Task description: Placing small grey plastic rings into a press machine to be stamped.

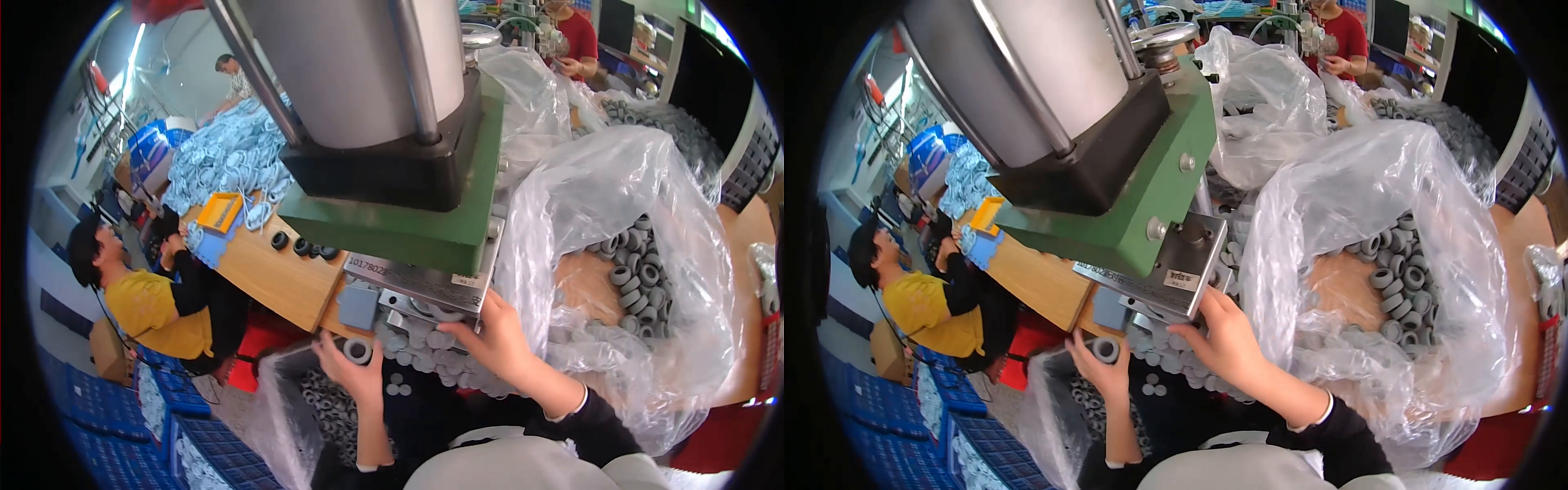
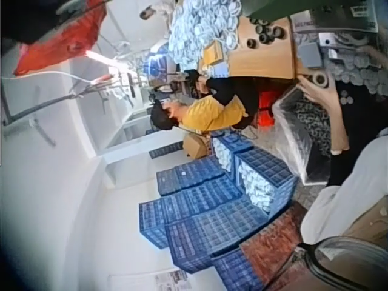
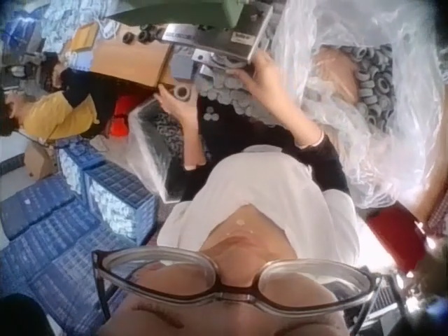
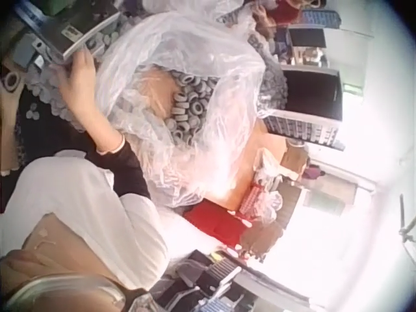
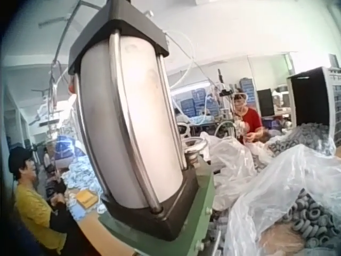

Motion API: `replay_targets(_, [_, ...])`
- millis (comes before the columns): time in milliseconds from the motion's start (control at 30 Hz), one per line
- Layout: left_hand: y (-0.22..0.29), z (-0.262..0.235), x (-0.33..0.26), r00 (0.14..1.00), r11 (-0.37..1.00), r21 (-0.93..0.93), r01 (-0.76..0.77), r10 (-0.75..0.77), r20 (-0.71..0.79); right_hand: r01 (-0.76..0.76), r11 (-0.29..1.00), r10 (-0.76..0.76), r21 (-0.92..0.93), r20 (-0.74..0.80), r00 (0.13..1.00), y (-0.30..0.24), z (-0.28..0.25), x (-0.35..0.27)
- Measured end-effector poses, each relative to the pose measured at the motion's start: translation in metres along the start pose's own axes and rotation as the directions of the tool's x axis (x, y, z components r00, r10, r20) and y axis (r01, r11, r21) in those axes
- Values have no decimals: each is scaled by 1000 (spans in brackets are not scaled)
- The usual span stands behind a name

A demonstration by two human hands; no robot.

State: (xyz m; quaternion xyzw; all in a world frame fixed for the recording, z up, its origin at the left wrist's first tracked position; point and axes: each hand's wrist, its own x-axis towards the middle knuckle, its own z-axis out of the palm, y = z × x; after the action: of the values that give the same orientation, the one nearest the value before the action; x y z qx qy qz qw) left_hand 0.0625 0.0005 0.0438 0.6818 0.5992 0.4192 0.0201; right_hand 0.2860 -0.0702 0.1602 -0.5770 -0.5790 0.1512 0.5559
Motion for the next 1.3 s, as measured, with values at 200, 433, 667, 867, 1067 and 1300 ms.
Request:
replay_targets(200, [-63, -9, 16, 999, 994, 107, 13, -19, 50, 22, 998, -19, -62, 42, 999, -3, 17, 27])
replay_targets(433, [-37, 88, 65, 839, 921, 165, -353, 234, 491, -83, 996, 80, 39, 82, 993, 8, -25, -9])
replay_targets(667, [-33, 77, 66, 853, 928, 69, -366, 305, 424, -612, 400, 317, -682, -524, 791, 122, -200, -72])
replay_targets(867, [-30, 87, 50, 956, 927, -359, -105, 193, 220, -612, 173, 415, -772, -506, 756, 160, -235, -74])
replay_targets(1067, [31, 46, 49, 935, 629, -765, -140, 338, 107, -518, 649, 259, -558, -478, 839, 126, -206, -68])
replay_targets(1300, [143, 38, 69, 959, 672, -740, -5, 214, 188, -221, 967, 186, -125, -245, 952, 32, -136, -50])
